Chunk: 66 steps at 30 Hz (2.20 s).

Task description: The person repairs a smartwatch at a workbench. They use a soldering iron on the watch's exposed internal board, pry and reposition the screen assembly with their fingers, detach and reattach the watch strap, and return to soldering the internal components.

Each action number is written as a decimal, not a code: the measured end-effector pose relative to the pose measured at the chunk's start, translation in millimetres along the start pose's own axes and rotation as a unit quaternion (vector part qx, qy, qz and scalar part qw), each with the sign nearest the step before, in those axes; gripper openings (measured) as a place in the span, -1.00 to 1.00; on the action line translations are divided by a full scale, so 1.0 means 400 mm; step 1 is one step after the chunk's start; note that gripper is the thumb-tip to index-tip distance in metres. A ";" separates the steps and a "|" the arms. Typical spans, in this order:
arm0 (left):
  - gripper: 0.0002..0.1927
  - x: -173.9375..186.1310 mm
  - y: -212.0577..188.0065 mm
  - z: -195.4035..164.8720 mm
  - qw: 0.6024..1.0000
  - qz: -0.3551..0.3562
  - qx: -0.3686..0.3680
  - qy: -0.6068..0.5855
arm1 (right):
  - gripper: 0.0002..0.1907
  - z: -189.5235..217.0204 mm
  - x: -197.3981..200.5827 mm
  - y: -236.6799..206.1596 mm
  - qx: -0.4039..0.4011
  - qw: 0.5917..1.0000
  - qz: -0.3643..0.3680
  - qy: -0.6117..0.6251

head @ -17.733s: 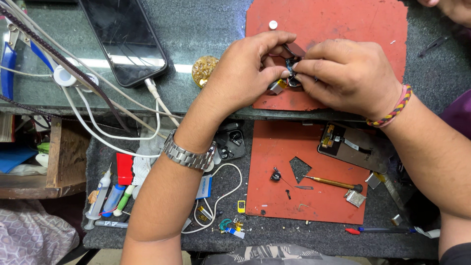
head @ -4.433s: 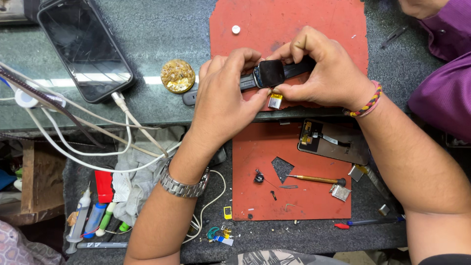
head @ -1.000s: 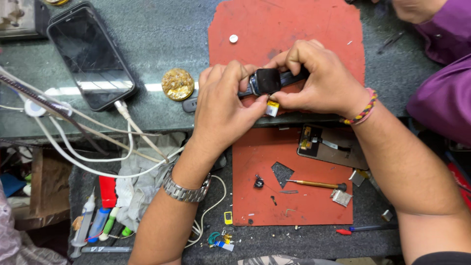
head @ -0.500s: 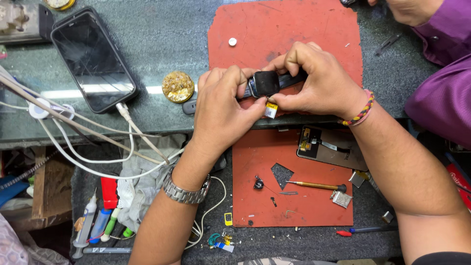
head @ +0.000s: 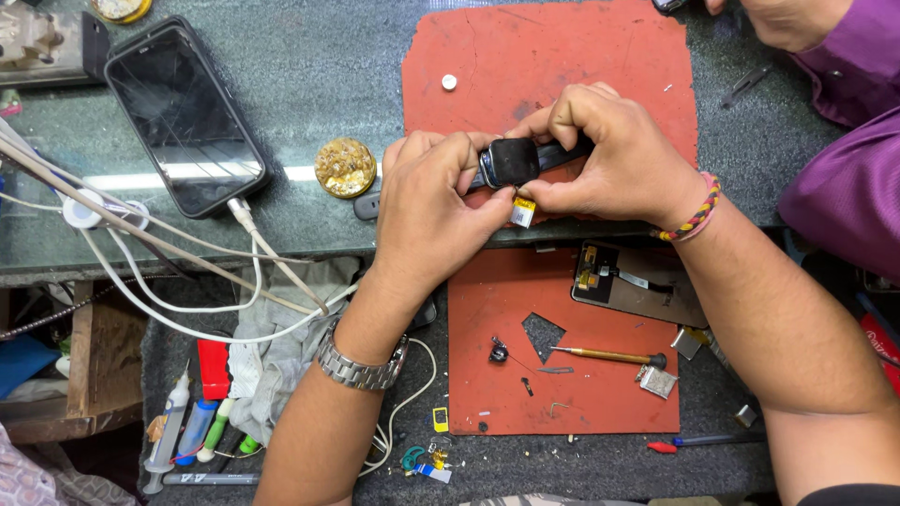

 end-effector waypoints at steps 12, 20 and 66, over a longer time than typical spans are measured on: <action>-0.62 0.001 0.000 -0.001 1.000 0.002 -0.006 -0.003 | -0.41 -0.005 -0.002 -0.005 0.001 1.000 0.000 -0.005; -0.70 0.003 0.002 -0.004 1.000 0.005 0.006 -0.013 | -0.39 -0.006 0.000 -0.004 -0.015 1.000 0.005 -0.003; -0.65 -0.003 0.000 0.000 1.000 0.011 0.008 -0.012 | -0.43 0.000 0.000 -0.001 -0.008 1.000 0.001 0.002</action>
Point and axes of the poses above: each hand's wrist, its own y-axis towards the middle knuckle, its own x-axis out of the back of the hand, z = x × y, the point moved 5 cm from there along y, towards the middle knuckle, and after that the axes turned 8 degrees about z, right-handed, at the moved point
